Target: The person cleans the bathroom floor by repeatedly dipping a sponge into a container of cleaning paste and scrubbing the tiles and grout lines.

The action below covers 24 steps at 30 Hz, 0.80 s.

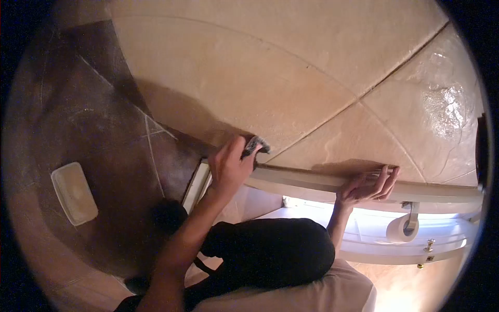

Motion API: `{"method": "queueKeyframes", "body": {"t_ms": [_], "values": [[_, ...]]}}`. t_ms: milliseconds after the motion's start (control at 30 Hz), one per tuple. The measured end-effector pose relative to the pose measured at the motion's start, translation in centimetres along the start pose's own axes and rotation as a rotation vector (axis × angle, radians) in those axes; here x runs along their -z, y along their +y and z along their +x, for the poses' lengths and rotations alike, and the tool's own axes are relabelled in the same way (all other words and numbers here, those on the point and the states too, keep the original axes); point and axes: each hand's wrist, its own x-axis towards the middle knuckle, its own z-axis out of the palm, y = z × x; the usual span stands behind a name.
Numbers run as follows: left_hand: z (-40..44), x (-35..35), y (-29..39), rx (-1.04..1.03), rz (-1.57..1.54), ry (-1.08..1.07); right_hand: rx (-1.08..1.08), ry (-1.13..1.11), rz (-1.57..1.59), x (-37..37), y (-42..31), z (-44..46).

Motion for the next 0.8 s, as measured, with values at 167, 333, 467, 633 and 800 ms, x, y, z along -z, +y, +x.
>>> {"method": "queueKeyframes", "body": {"t_ms": [167,333,467,633,800], "values": [[7.4,1.6,9.2,-0.382,-0.168,0.211,-0.015,0.008,-0.023,-0.3,0.2,-0.3],[2.0,-0.9,4.5,-0.333,-0.012,0.099,-0.031,0.01,-0.01,-0.2,0.1,-0.3],[-1.0,-1.7,0.5,-0.257,0.134,0.013,-0.035,0.022,0.024,-0.3,0.0,-0.2],[6.3,1.2,8.1,-0.394,-0.031,0.171,-0.02,0.015,0.003,-0.3,-0.2,-0.2],[1.1,-1.7,0.7,-0.422,0.026,0.153,-0.033,0.032,-0.009,-0.3,-0.2,0.0]]}}
